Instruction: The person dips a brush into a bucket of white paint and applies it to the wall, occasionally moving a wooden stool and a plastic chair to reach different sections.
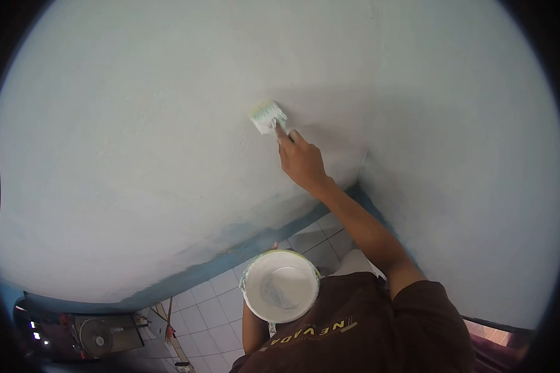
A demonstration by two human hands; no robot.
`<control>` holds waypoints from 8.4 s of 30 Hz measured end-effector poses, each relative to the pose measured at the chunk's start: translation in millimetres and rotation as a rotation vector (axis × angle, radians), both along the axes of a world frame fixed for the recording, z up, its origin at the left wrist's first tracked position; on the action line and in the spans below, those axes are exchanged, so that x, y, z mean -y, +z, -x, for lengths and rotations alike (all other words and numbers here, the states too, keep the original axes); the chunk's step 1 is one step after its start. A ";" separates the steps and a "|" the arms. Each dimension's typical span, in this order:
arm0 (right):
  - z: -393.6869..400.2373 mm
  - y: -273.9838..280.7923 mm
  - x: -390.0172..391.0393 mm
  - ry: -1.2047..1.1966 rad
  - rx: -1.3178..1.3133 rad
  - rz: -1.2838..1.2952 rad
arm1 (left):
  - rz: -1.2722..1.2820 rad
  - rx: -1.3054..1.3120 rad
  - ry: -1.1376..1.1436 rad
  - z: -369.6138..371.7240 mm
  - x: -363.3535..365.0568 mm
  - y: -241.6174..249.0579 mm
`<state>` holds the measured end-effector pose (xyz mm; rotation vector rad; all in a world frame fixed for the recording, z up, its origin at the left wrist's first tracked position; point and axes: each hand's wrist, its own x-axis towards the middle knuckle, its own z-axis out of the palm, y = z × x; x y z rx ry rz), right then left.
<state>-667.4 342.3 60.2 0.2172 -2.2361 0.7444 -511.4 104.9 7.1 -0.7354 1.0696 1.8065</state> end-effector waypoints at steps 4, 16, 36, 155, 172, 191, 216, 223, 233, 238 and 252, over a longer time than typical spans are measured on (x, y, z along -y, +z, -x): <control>19.6 -94.6 12.8 -0.138 0.152 -0.166 | -0.025 -0.004 0.024 -1.2 6.9 -11.8; 30.4 -37.1 -17.0 0.026 0.572 -0.106 | 0.059 -0.002 -0.033 2.5 1.8 -16.5; 10.9 -162.1 2.5 -0.027 0.630 -0.139 | -0.147 0.097 0.089 6.4 19.9 -26.4; 31.8 117.6 14.8 -0.180 -0.031 -0.266 | 0.157 0.020 -0.190 5.8 9.0 22.2; 19.7 197.4 -5.7 -0.078 0.206 -0.171 | 0.075 0.029 -0.203 4.1 19.7 -23.4; 9.9 41.3 -10.3 0.003 0.653 -0.351 | 0.066 -0.170 -0.159 -9.1 14.9 4.3; 5.5 6.0 0.6 0.059 0.701 -0.326 | -0.124 -0.394 -0.184 0.9 43.1 -91.9; -5.3 245.0 4.3 -0.104 -0.002 -0.182 | 0.206 -0.206 -0.164 -2.1 15.3 -6.0; 33.2 86.1 26.0 -0.162 -0.058 -0.272 | 0.192 -0.085 -0.188 1.6 17.6 -19.8; 3.8 -0.1 9.3 -0.021 0.511 -0.319 | -0.171 -0.395 -0.149 -8.2 46.4 -87.5; 22.9 256.7 14.9 -0.215 -0.187 -0.368 | 0.008 -0.058 -0.166 4.5 30.8 -36.3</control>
